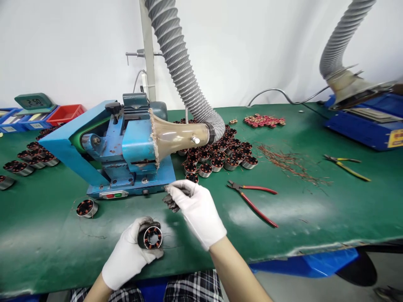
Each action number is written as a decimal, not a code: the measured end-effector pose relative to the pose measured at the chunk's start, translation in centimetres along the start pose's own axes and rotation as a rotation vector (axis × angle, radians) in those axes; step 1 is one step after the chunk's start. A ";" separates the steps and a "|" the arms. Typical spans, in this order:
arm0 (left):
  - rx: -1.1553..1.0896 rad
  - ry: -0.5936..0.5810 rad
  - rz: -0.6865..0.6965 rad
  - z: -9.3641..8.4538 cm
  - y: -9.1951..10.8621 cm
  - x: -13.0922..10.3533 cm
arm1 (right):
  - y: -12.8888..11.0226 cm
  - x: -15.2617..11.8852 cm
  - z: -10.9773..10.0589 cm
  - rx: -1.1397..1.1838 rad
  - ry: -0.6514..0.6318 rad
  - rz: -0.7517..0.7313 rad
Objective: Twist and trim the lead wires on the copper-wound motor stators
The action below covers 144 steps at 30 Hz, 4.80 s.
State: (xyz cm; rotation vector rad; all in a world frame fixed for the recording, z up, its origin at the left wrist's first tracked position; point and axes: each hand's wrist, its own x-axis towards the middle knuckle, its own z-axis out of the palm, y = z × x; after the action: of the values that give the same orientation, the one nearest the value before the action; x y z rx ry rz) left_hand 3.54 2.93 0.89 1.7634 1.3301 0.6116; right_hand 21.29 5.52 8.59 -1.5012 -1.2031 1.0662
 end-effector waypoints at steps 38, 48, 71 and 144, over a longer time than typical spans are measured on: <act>-0.036 -0.052 0.272 -0.6 0.3 -0.8 | 6.0 -6.1 0.5 -0.861 -0.260 -0.605; -0.150 -0.132 0.495 -4.7 5.4 -1.8 | 1.5 -5.8 -0.7 -0.281 -0.423 -0.161; -0.277 -0.088 0.314 -3.9 4.9 -2.2 | 0.6 -6.6 -0.5 -0.237 -0.359 -0.146; -0.301 -0.007 0.006 -1.8 1.3 -2.0 | 3.0 -4.5 0.6 -0.499 -0.504 -0.203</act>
State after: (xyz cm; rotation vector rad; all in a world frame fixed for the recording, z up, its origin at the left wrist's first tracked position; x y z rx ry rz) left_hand 2.19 1.44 3.10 1.5232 1.1612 0.7655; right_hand 20.61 0.80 5.89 -1.4644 -2.0489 1.0879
